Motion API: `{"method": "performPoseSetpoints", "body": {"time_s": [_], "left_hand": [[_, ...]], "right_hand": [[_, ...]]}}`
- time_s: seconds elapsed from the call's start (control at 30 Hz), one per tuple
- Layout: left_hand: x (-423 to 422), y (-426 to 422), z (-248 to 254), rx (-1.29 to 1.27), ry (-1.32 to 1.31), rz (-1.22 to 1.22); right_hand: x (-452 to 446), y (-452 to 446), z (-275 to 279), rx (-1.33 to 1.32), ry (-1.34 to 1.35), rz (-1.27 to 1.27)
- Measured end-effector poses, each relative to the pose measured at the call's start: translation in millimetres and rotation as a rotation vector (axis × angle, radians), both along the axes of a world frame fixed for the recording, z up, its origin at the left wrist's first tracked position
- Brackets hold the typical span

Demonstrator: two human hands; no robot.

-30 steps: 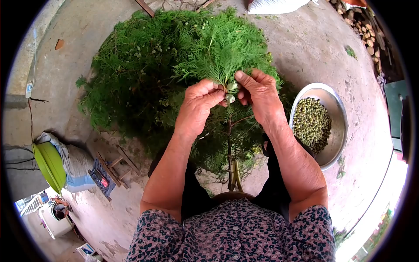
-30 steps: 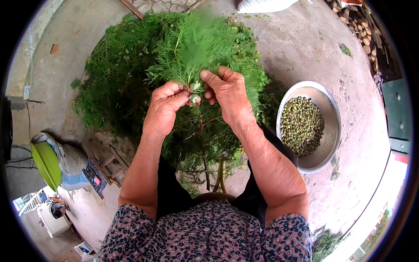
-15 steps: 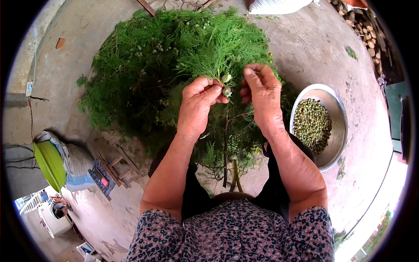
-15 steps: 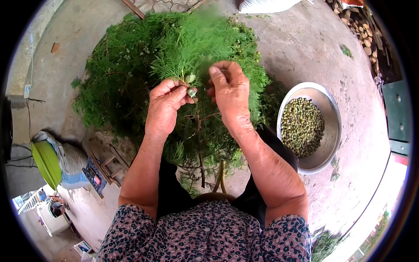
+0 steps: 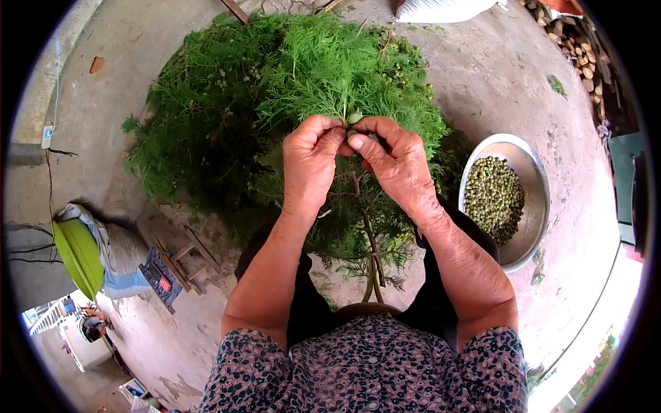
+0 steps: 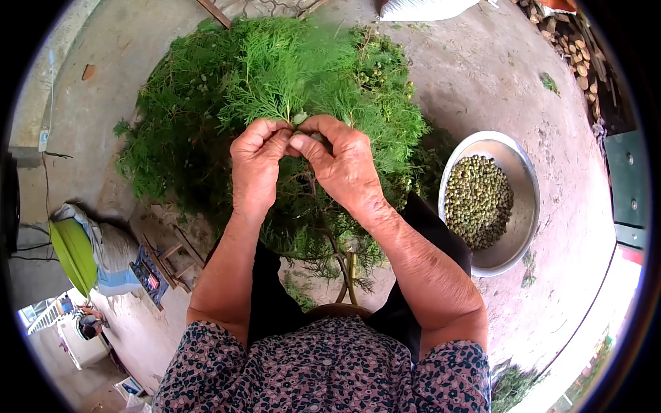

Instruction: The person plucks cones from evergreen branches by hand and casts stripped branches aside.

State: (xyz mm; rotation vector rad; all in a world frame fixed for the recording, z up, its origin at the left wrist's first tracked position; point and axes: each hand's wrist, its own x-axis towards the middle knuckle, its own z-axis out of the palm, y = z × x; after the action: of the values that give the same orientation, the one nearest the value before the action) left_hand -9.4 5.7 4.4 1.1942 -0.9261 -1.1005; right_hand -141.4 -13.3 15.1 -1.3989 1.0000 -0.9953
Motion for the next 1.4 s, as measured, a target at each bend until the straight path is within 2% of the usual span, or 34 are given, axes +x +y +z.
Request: {"method": "performPoseSetpoints", "body": {"time_s": [0.17, 0.23, 0.3, 0.4, 0.47, 0.7, 0.77, 0.87, 1.13, 1.2, 1.3, 1.4], "left_hand": [[-4.8, 1.3, -1.6, 0.024, -0.116, 0.005], [-7.0, 1.9, -2.2, 0.018, -0.085, 0.004], [-8.3, 2.0, -4.0, 0.029, -0.046, 0.003], [-7.7, 2.4, -4.9, 0.039, -0.013, -0.008], [-6.7, 2.3, -3.3, 0.065, 0.017, -0.006], [-4.3, 1.0, -2.2, 0.077, 0.125, -0.006], [-3.5, 0.4, -1.8, 0.069, 0.145, 0.004], [-2.7, 0.7, -0.5, 0.072, 0.177, 0.022], [-3.4, -1.1, 4.7, 0.061, 0.213, 0.097], [-3.0, 0.4, 6.6, 0.068, 0.095, 0.032], [-6.3, 2.1, 5.6, 0.077, -0.018, 0.008], [-7.2, 3.4, 5.5, 0.074, -0.123, -0.031]], "right_hand": [[0.2, -1.7, -1.9, 0.008, 0.037, -0.007], [-1.5, -4.3, -3.4, 0.195, -0.003, 0.000], [-1.7, -4.2, -4.6, 0.221, -0.038, 0.002], [-2.4, -5.1, -6.7, 0.284, -0.115, 0.035], [-2.8, -5.2, -3.1, 0.418, -0.204, 0.045], [-3.4, -6.2, -8.3, 0.493, -0.361, 0.047], [-6.0, -6.8, -11.2, 0.572, -0.519, 0.055], [-9.8, -10.2, -12.8, 0.617, -0.599, 0.027], [-11.0, -11.8, -10.0, 0.570, -0.643, 0.058], [-10.9, -11.7, -9.3, 0.573, -0.660, 0.063], [-8.2, -10.4, -6.6, 0.553, -0.615, 0.036], [-5.1, -8.0, -2.9, 0.395, -0.375, 0.027]]}}
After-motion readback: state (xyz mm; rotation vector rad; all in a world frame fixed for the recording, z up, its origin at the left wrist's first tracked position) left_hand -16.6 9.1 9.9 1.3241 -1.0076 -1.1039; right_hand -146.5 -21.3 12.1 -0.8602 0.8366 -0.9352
